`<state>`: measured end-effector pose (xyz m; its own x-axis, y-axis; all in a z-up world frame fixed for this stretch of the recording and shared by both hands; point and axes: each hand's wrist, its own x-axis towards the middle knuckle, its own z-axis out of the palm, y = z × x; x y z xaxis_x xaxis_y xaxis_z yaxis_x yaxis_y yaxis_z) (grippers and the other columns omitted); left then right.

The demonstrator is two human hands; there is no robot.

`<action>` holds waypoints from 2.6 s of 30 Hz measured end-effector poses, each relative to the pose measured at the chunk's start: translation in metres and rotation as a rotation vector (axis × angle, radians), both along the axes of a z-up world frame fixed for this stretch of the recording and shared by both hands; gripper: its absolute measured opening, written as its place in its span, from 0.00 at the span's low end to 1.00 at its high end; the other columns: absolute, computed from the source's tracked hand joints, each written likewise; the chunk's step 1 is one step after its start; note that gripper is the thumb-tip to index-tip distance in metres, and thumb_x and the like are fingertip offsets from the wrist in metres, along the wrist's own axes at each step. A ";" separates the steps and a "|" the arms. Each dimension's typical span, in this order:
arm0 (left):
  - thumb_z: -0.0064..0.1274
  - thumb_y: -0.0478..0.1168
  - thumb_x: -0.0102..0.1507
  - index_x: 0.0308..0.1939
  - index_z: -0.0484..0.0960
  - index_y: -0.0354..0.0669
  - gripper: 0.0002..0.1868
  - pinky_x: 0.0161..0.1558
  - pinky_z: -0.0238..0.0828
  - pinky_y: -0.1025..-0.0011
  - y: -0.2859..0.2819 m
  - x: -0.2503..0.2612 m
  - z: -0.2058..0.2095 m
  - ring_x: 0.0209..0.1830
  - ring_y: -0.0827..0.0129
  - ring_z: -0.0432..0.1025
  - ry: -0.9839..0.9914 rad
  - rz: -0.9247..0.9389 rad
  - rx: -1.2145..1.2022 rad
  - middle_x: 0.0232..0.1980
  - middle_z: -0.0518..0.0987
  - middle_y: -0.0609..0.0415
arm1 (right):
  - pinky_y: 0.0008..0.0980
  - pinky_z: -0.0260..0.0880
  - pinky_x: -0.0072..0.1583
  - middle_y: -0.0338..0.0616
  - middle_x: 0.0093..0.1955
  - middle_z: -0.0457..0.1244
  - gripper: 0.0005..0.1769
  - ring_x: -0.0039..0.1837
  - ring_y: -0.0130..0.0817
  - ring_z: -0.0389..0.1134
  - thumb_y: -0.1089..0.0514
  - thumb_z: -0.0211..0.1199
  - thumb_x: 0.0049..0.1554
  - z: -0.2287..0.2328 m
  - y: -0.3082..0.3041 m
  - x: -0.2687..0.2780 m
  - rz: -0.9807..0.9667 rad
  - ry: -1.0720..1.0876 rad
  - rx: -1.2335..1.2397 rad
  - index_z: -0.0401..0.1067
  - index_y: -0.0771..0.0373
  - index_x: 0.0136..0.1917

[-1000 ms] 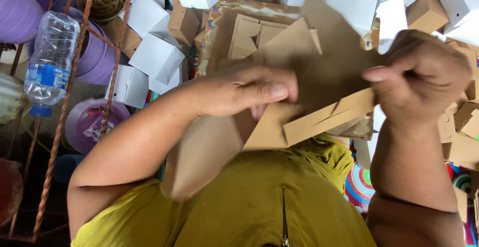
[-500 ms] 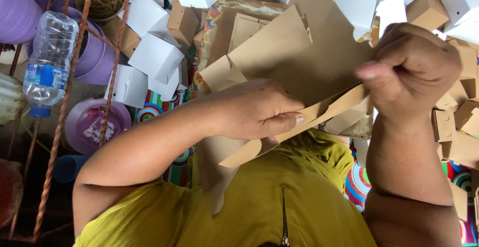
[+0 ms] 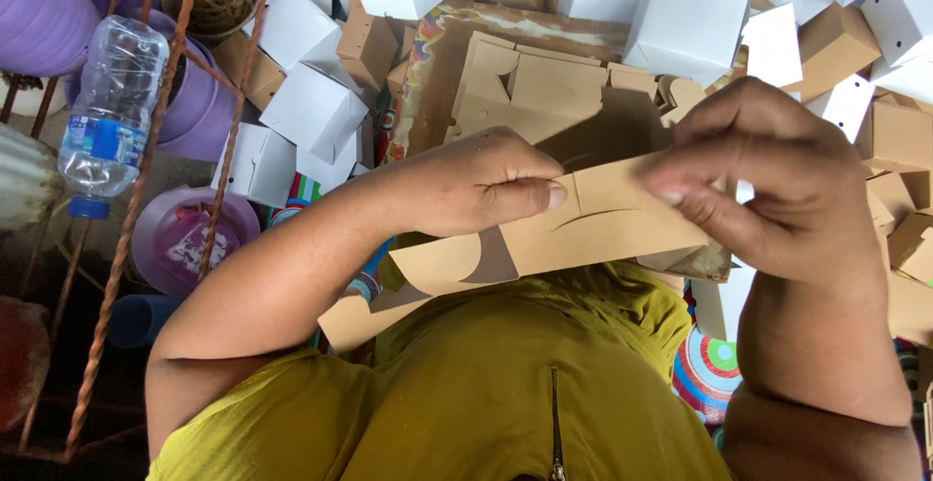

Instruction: The person assembles small cardboard boxes by folding flat pieces along pre-cut lines and tucking flaps into slots. They repeatedly pick up flat cardboard pieces, fold them into box shapes, and place the finished boxes onto a pile.

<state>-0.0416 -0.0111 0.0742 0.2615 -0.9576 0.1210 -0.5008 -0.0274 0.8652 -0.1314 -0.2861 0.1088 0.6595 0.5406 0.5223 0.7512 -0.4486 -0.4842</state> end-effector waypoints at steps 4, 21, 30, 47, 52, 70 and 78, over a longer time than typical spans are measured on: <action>0.38 0.45 0.74 0.28 0.56 0.45 0.20 0.31 0.47 0.68 -0.001 0.002 -0.003 0.27 0.73 0.48 -0.007 0.023 0.027 0.28 0.50 0.62 | 0.25 0.65 0.44 0.51 0.47 0.61 0.15 0.38 0.31 0.61 0.64 0.68 0.60 0.003 0.004 -0.002 -0.136 0.073 -0.005 0.76 0.69 0.60; 0.39 0.48 0.73 0.28 0.61 0.51 0.19 0.31 0.51 0.68 0.011 0.010 -0.004 0.25 0.75 0.54 -0.039 0.183 -0.164 0.26 0.56 0.65 | 0.20 0.75 0.47 0.48 0.70 0.60 0.15 0.53 0.30 0.67 0.49 0.57 0.76 -0.041 -0.072 0.022 -0.363 0.280 0.612 0.61 0.61 0.66; 0.50 0.43 0.63 0.44 0.74 0.42 0.10 0.33 0.75 0.58 0.006 0.012 0.024 0.27 0.58 0.74 0.680 0.888 -1.027 0.28 0.77 0.42 | 0.43 0.70 0.70 0.60 0.88 0.42 0.62 0.84 0.52 0.52 0.32 0.60 0.47 -0.074 0.006 -0.009 -0.074 0.267 0.382 0.40 0.54 0.85; 0.45 0.54 0.70 0.63 0.68 0.46 0.23 0.54 0.81 0.59 -0.007 -0.010 0.015 0.73 0.50 0.73 0.850 0.394 -0.608 0.74 0.73 0.38 | 0.30 0.69 0.61 0.36 0.56 0.65 0.25 0.57 0.29 0.66 0.46 0.71 0.59 -0.149 -0.013 -0.009 -0.974 0.234 0.860 0.69 0.62 0.63; 0.48 0.61 0.57 0.61 0.70 0.56 0.30 0.39 0.76 0.68 -0.019 0.038 -0.034 0.59 0.63 0.79 0.748 0.589 -0.154 0.64 0.82 0.51 | 0.34 0.83 0.56 0.38 0.51 0.72 0.19 0.52 0.34 0.76 0.55 0.74 0.49 -0.167 -0.102 0.003 -1.041 0.634 1.151 0.77 0.60 0.53; 0.57 0.58 0.62 0.33 0.76 0.52 0.17 0.30 0.62 0.55 0.034 0.016 -0.201 0.33 0.57 0.74 -0.090 1.075 0.537 0.31 0.79 0.55 | 0.26 0.65 0.28 0.53 0.36 0.65 0.16 0.26 0.35 0.64 0.47 0.57 0.72 -0.216 -0.103 -0.042 -1.162 0.995 0.730 0.66 0.63 0.53; 0.50 0.49 0.65 0.37 0.80 0.49 0.10 0.32 0.67 0.51 0.033 0.041 -0.197 0.41 0.52 0.75 -0.070 1.043 0.628 0.38 0.81 0.51 | 0.33 0.66 0.42 0.45 0.28 0.65 0.27 0.32 0.35 0.64 0.40 0.51 0.70 -0.192 -0.094 -0.039 -1.330 0.886 0.156 0.66 0.58 0.35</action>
